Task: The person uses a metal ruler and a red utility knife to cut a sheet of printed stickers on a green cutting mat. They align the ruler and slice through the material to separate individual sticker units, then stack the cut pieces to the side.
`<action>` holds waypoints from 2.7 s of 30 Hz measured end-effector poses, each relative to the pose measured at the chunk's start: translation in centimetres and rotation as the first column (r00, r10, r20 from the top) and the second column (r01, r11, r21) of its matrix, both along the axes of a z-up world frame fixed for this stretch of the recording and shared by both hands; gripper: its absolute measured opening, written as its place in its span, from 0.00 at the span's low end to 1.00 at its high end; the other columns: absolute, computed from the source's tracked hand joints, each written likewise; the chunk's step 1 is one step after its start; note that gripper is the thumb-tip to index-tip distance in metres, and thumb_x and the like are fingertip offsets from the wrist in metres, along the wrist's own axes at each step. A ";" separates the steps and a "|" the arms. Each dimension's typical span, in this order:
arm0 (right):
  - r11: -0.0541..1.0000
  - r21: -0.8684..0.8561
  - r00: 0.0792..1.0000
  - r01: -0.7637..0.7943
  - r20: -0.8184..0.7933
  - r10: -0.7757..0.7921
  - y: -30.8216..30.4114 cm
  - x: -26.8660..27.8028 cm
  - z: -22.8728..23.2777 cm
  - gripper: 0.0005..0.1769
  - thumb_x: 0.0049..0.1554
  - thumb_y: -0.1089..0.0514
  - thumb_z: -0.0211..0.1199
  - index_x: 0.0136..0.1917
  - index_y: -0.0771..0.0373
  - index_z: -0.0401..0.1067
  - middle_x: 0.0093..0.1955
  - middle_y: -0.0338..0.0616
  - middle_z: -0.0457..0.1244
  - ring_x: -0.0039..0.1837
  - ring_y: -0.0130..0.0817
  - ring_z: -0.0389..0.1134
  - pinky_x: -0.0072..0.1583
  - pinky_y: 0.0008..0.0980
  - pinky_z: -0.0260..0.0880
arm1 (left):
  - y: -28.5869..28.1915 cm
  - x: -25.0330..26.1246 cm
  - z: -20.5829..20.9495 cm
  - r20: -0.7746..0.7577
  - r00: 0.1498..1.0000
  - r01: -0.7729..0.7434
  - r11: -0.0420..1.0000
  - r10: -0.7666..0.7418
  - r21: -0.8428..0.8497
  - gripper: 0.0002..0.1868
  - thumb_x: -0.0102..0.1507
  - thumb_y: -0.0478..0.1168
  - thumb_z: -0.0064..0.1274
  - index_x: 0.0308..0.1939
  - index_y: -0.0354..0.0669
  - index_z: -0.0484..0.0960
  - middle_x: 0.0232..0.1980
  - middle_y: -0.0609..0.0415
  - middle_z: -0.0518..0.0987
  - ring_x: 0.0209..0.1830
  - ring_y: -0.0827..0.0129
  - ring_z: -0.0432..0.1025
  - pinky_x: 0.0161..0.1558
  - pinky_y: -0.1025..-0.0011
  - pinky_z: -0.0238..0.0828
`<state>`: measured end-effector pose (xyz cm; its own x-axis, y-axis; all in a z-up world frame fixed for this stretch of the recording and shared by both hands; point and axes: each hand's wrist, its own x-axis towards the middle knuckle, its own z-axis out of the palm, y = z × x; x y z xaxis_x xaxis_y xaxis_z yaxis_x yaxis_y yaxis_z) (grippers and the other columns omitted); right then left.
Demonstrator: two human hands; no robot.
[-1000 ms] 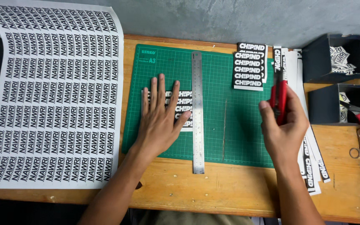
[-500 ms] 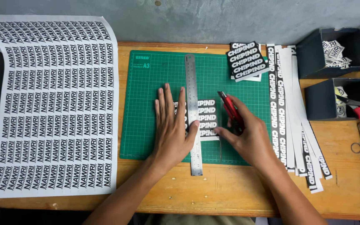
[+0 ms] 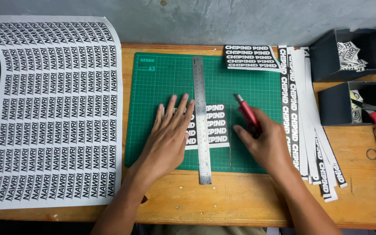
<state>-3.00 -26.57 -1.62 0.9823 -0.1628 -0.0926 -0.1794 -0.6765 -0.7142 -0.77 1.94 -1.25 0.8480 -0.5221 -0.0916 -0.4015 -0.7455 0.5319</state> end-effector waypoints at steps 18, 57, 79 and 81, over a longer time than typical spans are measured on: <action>0.891 -0.381 0.958 -0.246 0.042 0.283 1.9 -0.2 0.1 0.28 0.61 0.45 0.78 0.74 0.41 0.83 0.49 0.39 0.78 0.52 0.54 0.80 0.51 0.52 0.80 | -1.0 -0.5 -0.3 0.136 0.986 0.099 0.995 -0.099 0.004 0.54 0.73 0.64 0.55 0.92 0.35 0.52 0.98 0.43 0.45 0.96 0.37 0.37 0.84 0.22 0.19; 0.867 -0.430 0.956 -0.253 0.028 0.293 1.2 -0.3 -1.1 0.32 0.61 0.38 0.76 0.78 0.35 0.82 0.47 0.33 0.76 0.48 0.48 0.78 0.47 0.47 0.78 | -1.4 -1.7 -0.5 0.102 0.995 -0.021 0.999 0.016 0.044 0.53 0.77 0.63 0.50 0.93 0.31 0.48 0.97 0.37 0.43 0.97 0.38 0.38 0.90 0.42 0.33; 0.840 -0.467 0.949 -0.277 0.005 0.316 1.3 -0.2 -0.7 0.31 0.62 0.38 0.74 0.78 0.34 0.82 0.45 0.33 0.76 0.48 0.48 0.78 0.47 0.48 0.78 | -0.8 -1.7 0.0 0.108 0.993 0.030 0.997 -0.038 0.070 0.52 0.76 0.57 0.52 0.92 0.29 0.47 0.97 0.35 0.42 0.96 0.36 0.37 0.90 0.42 0.32; 0.852 -0.452 0.952 -0.265 0.015 0.304 1.3 -0.3 -0.8 0.32 0.62 0.38 0.74 0.79 0.34 0.81 0.46 0.33 0.75 0.48 0.48 0.78 0.47 0.46 0.78 | -0.8 -1.7 0.1 0.115 0.993 0.029 0.995 -0.040 0.093 0.54 0.75 0.59 0.52 0.93 0.30 0.47 0.97 0.36 0.41 0.97 0.38 0.36 0.90 0.43 0.31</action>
<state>-3.27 -25.25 -2.40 0.9926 0.1209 0.0059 0.1159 -0.9354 -0.3342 -2.46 1.15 -1.19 0.8373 -0.5452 -0.0420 -0.4830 -0.7734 0.4106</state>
